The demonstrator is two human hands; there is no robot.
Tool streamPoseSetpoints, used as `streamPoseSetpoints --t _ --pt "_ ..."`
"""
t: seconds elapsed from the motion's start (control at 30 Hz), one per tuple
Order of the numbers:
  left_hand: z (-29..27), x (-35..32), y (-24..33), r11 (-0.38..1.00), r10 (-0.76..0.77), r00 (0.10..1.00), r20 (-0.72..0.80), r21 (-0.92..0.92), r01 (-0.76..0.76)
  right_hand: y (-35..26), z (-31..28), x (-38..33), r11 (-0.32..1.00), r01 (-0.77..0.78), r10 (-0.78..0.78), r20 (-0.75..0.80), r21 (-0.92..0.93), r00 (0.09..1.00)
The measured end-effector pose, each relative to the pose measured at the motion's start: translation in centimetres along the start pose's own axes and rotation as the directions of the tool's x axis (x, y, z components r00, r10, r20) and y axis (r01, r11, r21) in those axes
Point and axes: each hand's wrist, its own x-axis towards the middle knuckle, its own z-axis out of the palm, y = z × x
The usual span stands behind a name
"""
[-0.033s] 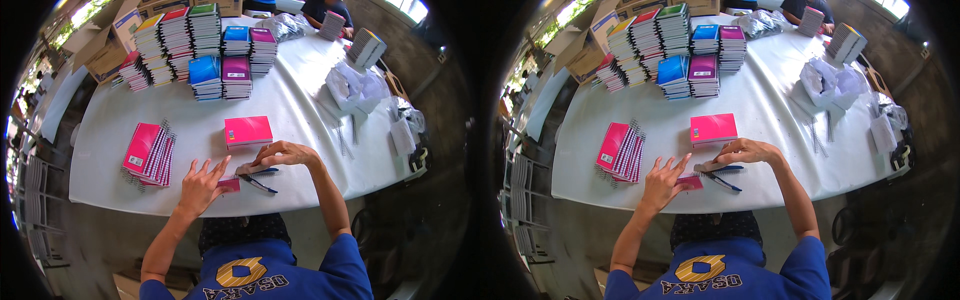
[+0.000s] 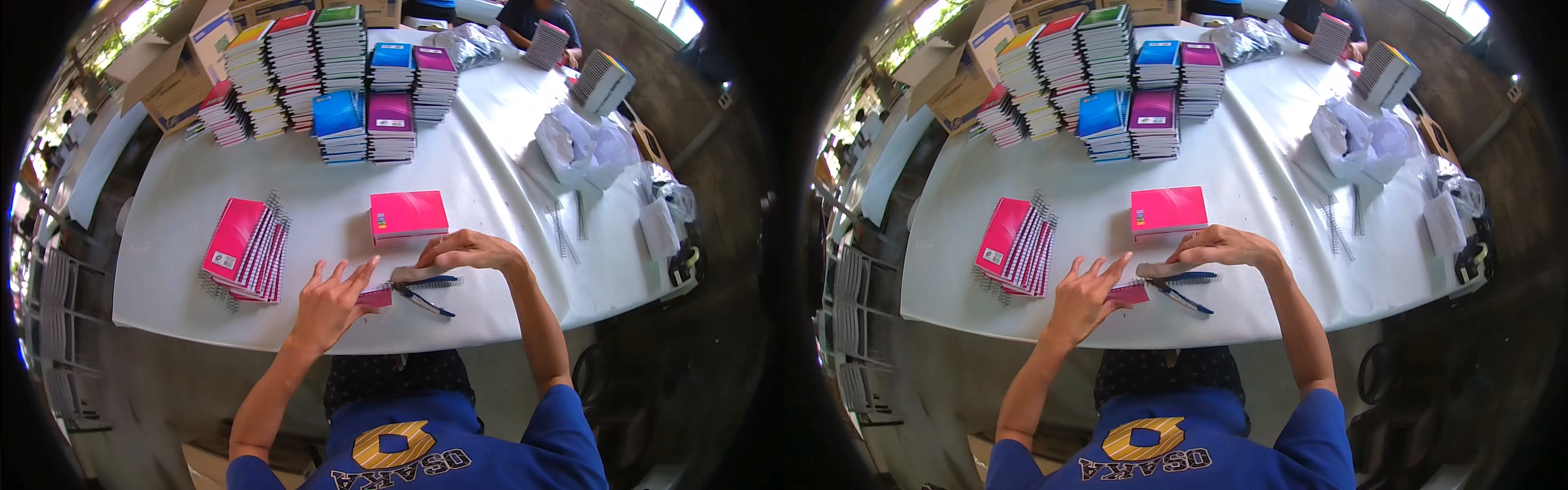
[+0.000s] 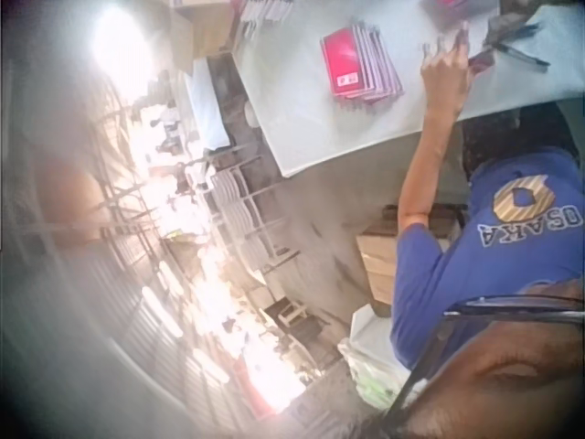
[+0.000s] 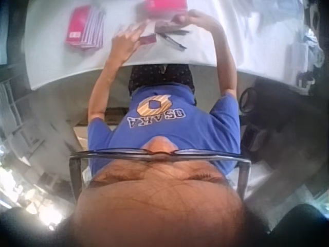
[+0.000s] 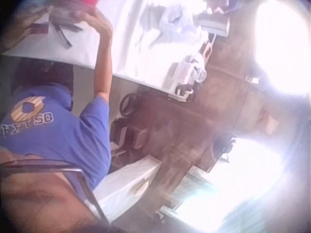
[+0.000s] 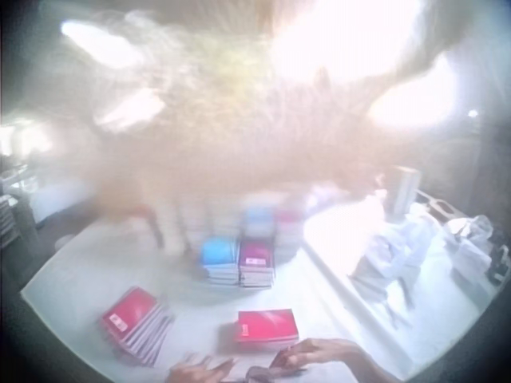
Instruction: The person binds notebooks by threading a plastic spiral coil through pre-punched holes in the notebook covers and paper using their hands, then trims the excess coil with a pair of shears.
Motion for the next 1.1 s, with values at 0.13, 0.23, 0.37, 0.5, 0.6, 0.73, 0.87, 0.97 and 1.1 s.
streamPoseSetpoints --t 0.13,0.23,0.37,0.5,0.6,0.73,0.87,0.97,1.1 --pt "0.5 -0.4 0.0 1.000 0.009 0.977 0.213 -0.018 -0.005 0.3 0.4 1.0 0.996 0.003 0.001 0.052 -0.084 0.999" --pt "0.6 -0.9 -0.5 0.991 -0.041 0.970 0.238 -0.112 0.069 -0.8 0.6 0.9 0.992 0.118 -0.121 0.120 0.034 0.985" --pt "-0.2 1.2 -1.2 0.991 -0.073 0.950 0.302 -0.083 0.103 -0.4 1.5 1.0 0.997 0.075 -0.076 0.110 0.007 0.991" --pt "0.0 2.3 -2.0 0.995 0.019 0.972 0.235 -0.099 0.004 -1.5 1.8 1.9 0.997 -0.011 0.020 0.122 -0.075 0.992" --pt "-0.3 2.7 -1.6 0.995 0.016 0.973 0.232 -0.097 0.007 0.6 1.5 2.1 0.979 -0.097 0.115 0.087 -0.180 0.990" --pt "-0.6 2.4 -2.0 0.996 -0.029 0.976 0.216 -0.077 0.047 0.0 2.0 2.0 0.973 0.155 -0.167 0.056 0.168 0.984" --pt "-1.4 2.3 -2.0 0.991 -0.125 0.929 0.349 -0.002 0.134 -0.6 2.1 2.5 0.998 0.034 -0.036 0.026 0.057 0.999" --pt "-1.2 1.8 -2.5 0.991 -0.132 0.961 0.244 0.038 0.127 -0.3 2.3 2.8 0.987 0.121 -0.130 0.081 0.103 0.988" --pt "-1.0 1.4 -2.8 0.979 -0.184 0.967 0.177 -0.059 0.197 1.7 2.8 3.6 0.878 0.273 -0.278 -0.047 0.392 0.959"
